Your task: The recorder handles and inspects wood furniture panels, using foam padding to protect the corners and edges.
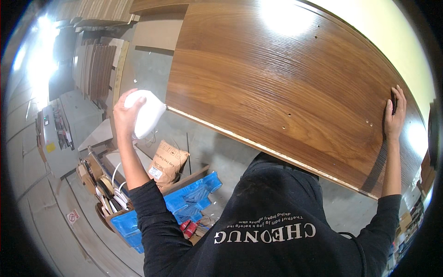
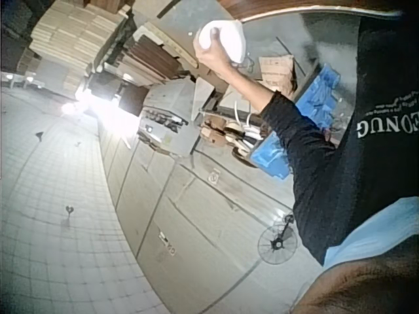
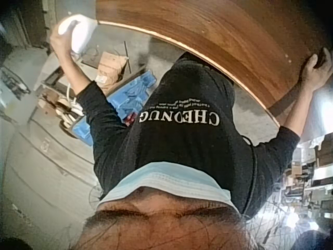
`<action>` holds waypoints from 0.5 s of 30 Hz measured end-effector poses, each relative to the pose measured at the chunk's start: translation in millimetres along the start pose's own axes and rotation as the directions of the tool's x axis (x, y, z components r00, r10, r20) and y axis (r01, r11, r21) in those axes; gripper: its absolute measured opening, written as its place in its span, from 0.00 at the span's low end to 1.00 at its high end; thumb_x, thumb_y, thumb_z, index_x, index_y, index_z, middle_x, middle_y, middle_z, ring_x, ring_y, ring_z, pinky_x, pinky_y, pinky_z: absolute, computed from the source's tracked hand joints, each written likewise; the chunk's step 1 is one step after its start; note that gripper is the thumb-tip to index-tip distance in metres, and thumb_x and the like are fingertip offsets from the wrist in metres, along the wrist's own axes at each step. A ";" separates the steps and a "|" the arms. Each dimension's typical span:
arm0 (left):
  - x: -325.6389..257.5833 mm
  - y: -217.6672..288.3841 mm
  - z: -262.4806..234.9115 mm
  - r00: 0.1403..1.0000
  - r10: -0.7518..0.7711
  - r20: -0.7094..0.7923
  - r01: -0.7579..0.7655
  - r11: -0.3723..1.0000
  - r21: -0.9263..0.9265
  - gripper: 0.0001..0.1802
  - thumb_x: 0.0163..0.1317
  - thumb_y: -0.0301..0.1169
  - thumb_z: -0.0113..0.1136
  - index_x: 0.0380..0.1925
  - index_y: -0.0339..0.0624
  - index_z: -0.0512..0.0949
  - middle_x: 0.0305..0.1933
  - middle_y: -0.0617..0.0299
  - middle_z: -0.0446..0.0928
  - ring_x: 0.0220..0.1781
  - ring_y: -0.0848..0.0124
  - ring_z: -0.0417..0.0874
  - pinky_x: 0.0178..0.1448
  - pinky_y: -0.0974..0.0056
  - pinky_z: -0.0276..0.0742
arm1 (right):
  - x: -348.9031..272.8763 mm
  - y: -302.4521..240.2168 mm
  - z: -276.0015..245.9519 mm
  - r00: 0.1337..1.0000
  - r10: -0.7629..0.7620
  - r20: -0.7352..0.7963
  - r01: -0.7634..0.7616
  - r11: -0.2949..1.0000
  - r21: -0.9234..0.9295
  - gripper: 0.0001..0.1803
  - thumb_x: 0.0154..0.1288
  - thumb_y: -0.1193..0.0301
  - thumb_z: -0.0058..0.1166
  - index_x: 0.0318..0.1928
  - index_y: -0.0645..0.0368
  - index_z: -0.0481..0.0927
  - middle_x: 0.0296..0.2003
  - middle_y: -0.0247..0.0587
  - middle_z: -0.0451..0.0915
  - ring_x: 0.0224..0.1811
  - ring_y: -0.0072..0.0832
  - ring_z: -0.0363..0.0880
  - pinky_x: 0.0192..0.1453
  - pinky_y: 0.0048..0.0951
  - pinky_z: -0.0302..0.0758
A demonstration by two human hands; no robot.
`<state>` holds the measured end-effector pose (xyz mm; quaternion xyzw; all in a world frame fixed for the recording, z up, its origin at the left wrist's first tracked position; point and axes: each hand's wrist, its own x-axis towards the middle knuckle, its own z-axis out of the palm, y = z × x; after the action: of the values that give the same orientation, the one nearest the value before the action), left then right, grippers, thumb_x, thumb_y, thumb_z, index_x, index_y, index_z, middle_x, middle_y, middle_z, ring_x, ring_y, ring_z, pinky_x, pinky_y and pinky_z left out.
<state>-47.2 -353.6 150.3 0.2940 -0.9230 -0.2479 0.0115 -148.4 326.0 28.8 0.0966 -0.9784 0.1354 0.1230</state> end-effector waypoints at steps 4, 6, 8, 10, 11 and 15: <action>5.7 -1.0 0.2 1.000 0.002 -0.021 -0.001 0.999 0.051 0.20 0.48 0.34 0.67 0.43 0.40 0.79 0.36 0.57 0.81 0.37 0.71 0.81 0.42 0.67 0.76 | -1.0 3.1 1.3 1.000 -0.002 -0.004 0.002 1.000 -0.021 0.19 0.68 0.66 0.42 0.56 0.57 0.70 0.61 0.44 0.66 0.65 0.38 0.61 0.68 0.39 0.58; 8.1 -2.1 0.7 1.000 0.001 -0.029 0.001 0.998 0.055 0.20 0.48 0.34 0.67 0.43 0.40 0.79 0.36 0.57 0.81 0.37 0.70 0.81 0.43 0.67 0.76 | 0.2 3.8 0.8 1.000 0.004 0.000 -0.004 1.000 -0.018 0.19 0.67 0.67 0.42 0.57 0.57 0.70 0.61 0.44 0.66 0.65 0.38 0.61 0.68 0.39 0.58; 8.3 -4.0 -1.5 0.999 0.000 -0.040 0.002 0.998 0.059 0.20 0.48 0.35 0.67 0.43 0.41 0.80 0.36 0.56 0.81 0.38 0.70 0.81 0.44 0.67 0.76 | 1.0 3.1 -0.6 1.000 0.008 0.001 -0.008 1.000 -0.013 0.19 0.67 0.67 0.42 0.57 0.57 0.70 0.61 0.44 0.66 0.65 0.38 0.61 0.68 0.39 0.58; 4.4 -9.1 -3.5 0.995 -0.007 -0.095 0.015 0.997 0.077 0.19 0.52 0.34 0.64 0.44 0.39 0.78 0.40 0.55 0.80 0.40 0.69 0.80 0.46 0.67 0.75 | 2.2 2.3 -2.4 1.000 0.012 0.002 -0.012 0.999 -0.053 0.19 0.67 0.67 0.42 0.57 0.56 0.70 0.61 0.43 0.66 0.65 0.38 0.61 0.68 0.38 0.58; 2.0 -21.4 -6.3 0.995 -0.009 -0.100 0.015 0.998 0.067 0.19 0.52 0.34 0.64 0.44 0.39 0.78 0.40 0.55 0.80 0.40 0.69 0.80 0.46 0.67 0.75 | 3.7 1.4 -3.7 1.000 0.016 -0.005 -0.016 0.999 -0.031 0.19 0.66 0.68 0.43 0.56 0.56 0.70 0.61 0.43 0.66 0.65 0.38 0.61 0.68 0.38 0.58; -56.0 -74.3 -6.8 0.974 -0.134 -0.181 -0.064 0.606 -0.793 0.23 0.67 0.40 0.48 0.55 0.34 0.68 0.52 0.54 0.74 0.50 0.65 0.76 0.54 0.63 0.73 | 1.3 -4.3 -2.8 0.999 0.028 -0.019 -0.029 0.999 -0.025 0.19 0.64 0.67 0.45 0.55 0.54 0.71 0.60 0.42 0.67 0.65 0.38 0.62 0.68 0.38 0.59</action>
<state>40.2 -378.3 128.7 0.3020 -0.7036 -0.5972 0.2387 -148.1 322.5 32.8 0.0799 -0.9801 0.1256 0.1312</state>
